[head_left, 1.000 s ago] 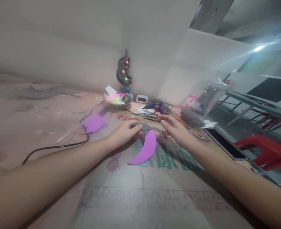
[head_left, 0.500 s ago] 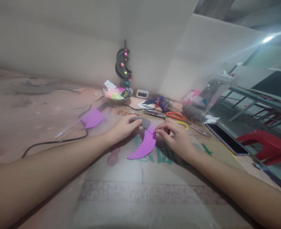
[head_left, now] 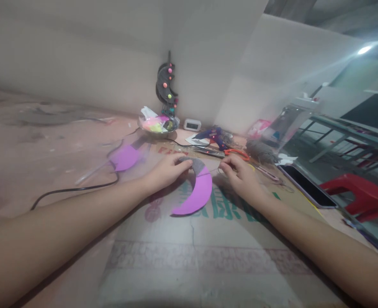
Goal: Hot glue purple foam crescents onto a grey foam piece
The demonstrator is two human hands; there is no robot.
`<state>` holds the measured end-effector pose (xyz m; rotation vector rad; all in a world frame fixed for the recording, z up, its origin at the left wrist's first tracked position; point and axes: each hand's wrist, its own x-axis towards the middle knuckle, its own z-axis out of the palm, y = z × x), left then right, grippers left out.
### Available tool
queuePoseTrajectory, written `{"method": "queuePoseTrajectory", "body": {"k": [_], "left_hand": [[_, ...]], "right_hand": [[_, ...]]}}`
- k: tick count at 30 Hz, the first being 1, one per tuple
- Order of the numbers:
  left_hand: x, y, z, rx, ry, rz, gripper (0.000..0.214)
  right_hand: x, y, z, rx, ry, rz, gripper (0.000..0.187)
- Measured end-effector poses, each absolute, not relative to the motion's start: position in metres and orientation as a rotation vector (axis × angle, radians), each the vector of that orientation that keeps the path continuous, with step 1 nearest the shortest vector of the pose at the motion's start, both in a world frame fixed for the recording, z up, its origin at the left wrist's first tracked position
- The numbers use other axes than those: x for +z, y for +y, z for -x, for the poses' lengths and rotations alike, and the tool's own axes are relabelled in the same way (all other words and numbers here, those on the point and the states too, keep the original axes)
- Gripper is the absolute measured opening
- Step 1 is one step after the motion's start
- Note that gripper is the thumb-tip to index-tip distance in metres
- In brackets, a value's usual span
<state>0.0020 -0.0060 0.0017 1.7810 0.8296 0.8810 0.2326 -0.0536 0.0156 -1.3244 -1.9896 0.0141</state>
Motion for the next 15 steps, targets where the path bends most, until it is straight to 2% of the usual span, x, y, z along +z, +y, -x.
{"method": "queuePoseTrajectory", "body": {"k": [4, 8, 12, 15], "left_hand": [[0.001, -0.007, -0.003, 0.879, 0.818, -1.801, 0.029], [0.001, -0.006, -0.003, 0.863, 0.802, -1.803, 0.026], [0.000, -0.005, -0.003, 0.836, 0.805, -1.798, 0.027], [0.000, -0.006, -0.003, 0.824, 0.797, -1.766, 0.029]], "right_hand": [[0.013, -0.051, -0.231, 0.230, -1.861, 1.464, 0.013], [0.016, -0.062, -0.221, 0.622, -1.707, 1.406, 0.035], [0.017, -0.066, -0.214, 0.972, -1.594, 1.242, 0.040], [0.016, -0.062, -0.216, 1.094, -1.620, 1.240, 0.043]]}}
